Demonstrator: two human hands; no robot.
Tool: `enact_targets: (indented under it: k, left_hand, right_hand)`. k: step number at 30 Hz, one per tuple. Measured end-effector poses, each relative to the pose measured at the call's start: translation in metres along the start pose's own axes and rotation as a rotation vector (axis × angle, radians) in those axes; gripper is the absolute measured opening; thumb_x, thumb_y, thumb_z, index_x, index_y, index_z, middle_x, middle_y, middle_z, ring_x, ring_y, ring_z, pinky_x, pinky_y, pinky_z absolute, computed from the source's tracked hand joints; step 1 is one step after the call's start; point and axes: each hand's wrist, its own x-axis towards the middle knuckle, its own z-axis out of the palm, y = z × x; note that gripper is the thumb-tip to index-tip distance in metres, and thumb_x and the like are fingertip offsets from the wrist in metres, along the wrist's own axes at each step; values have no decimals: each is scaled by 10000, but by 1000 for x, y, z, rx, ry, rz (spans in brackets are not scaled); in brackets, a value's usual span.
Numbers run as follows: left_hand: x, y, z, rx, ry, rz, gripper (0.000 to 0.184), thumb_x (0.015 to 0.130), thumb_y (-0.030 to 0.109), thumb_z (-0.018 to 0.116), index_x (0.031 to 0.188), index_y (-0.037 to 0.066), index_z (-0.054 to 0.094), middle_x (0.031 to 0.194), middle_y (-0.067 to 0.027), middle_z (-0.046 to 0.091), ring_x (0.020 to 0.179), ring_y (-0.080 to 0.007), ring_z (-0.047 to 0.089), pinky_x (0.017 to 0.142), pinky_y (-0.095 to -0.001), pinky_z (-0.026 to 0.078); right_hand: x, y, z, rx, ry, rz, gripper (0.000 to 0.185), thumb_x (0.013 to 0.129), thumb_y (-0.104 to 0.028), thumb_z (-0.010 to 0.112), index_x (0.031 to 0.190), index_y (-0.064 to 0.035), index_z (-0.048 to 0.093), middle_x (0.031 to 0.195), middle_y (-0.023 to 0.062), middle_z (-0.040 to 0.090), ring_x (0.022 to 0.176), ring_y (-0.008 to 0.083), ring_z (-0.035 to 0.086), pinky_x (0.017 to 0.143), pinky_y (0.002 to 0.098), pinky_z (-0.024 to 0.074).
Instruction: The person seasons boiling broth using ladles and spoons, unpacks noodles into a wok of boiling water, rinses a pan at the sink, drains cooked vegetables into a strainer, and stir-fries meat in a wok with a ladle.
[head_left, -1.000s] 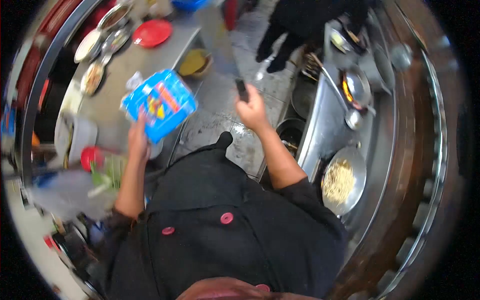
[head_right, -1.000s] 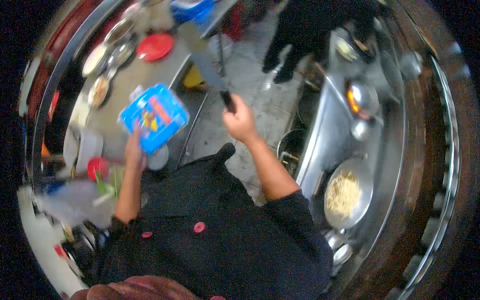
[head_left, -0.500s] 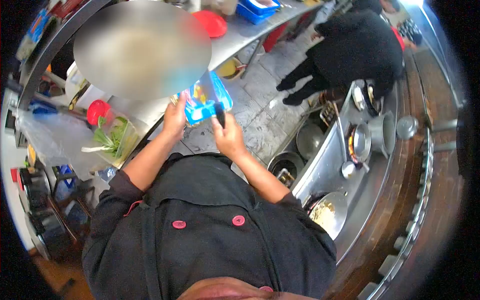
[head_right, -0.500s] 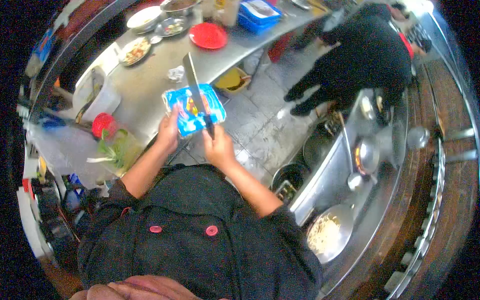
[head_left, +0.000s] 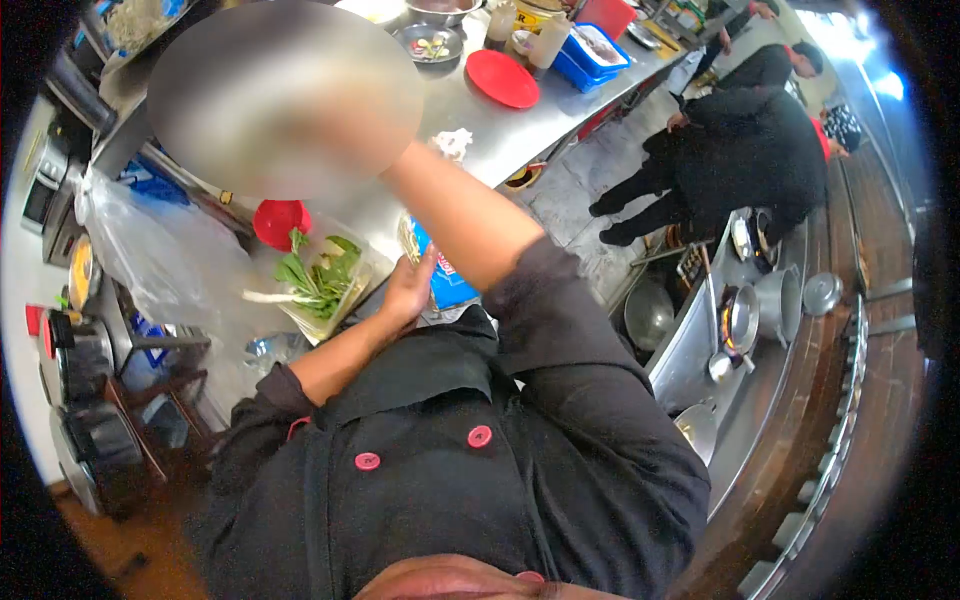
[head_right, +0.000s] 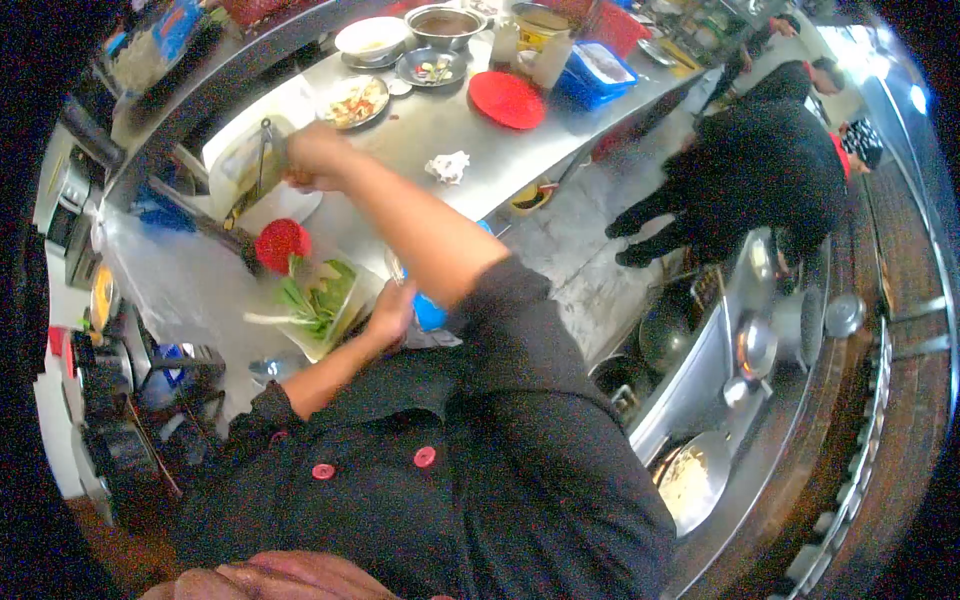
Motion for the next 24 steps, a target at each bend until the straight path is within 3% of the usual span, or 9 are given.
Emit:
enact_targets:
  k: [2, 4, 5, 8, 11, 13, 16, 22, 24]
  left_hand:
    - [-5, 10, -13, 189, -3, -19, 410, 930, 343, 462, 1108, -25, 488, 994, -82, 606, 842, -127, 559, 749, -282, 459]
    - [-10, 3, -23, -56, -40, 100, 410, 928, 343, 470, 1111, -23, 484, 988, -76, 602, 845, -120, 549, 750, -274, 449]
    - [-8, -5, -28, -68, -59, 141, 407, 928, 338, 469, 1129, -16, 470, 1029, -89, 592, 897, -123, 547, 796, -269, 443]
    - [-17, -6, -30, -287, 3, -106, 396, 932, 324, 464, 1153, -4, 454, 1087, -101, 573, 954, -128, 540, 848, -275, 434]
    - [-13, -23, -31, -398, -217, -123, 385, 943, 307, 435, 1165, -8, 445, 1136, -105, 552, 1017, -162, 535, 904, -311, 425]
    - [-19, -18, -19, -442, -383, -176, 419, 956, 313, 386, 1216, -15, 415, 1167, -116, 535, 1057, -199, 526, 926, -341, 421]
    - [-30, -11, 24, -555, -609, -357, 441, 957, 330, 370, 1237, -10, 404, 1186, -133, 518, 1063, -217, 530, 921, -352, 434]
    - [-28, -38, 136, 428, -693, 238, 500, 925, 314, 465, 1250, -54, 370, 1145, -161, 551, 1017, -233, 549, 866, -331, 436]
    - [-57, -27, 197, 749, -898, 419, 552, 901, 339, 495, 1266, -51, 357, 1127, -187, 565, 1010, -268, 557, 868, -362, 424]
  right_hand:
    - [20, 1, 7, 124, -40, 19, 235, 859, -145, 487, 1004, 40, 489, 767, 185, 582, 573, 259, 584, 486, 379, 486]
    - [28, 23, -2, -181, -79, -603, 343, 869, -198, 501, 1104, 50, 470, 855, 187, 594, 654, 269, 619, 537, 356, 504]
    - [-37, -9, 8, -8, 18, -280, 428, 868, -238, 519, 1182, 47, 457, 965, 181, 590, 728, 257, 638, 593, 324, 514]
    - [-116, 16, -49, -368, 345, -329, 488, 856, -284, 547, 1219, 33, 471, 1054, 161, 588, 861, 202, 627, 710, 300, 508]
    - [-226, 48, -91, -723, 730, -337, 534, 846, -302, 571, 1244, 31, 445, 1100, 159, 584, 974, 228, 589, 826, 326, 472]
    - [-290, 91, -103, -740, 864, 156, 560, 838, -284, 592, 1269, 27, 417, 1144, 171, 565, 1047, 237, 551, 911, 346, 421]
    - [-356, 151, -91, -111, 680, -238, 576, 807, -246, 645, 1244, 44, 407, 1122, 145, 561, 999, 168, 548, 877, 320, 444]
    - [-455, 198, -50, -19, 1475, -305, 528, 791, -109, 654, 1227, 42, 398, 1062, 102, 576, 968, 141, 551, 845, 293, 456]
    - [-487, 254, -79, -10, 1546, -444, 525, 793, -128, 654, 1219, 44, 400, 1026, 96, 584, 934, 135, 556, 816, 281, 462]
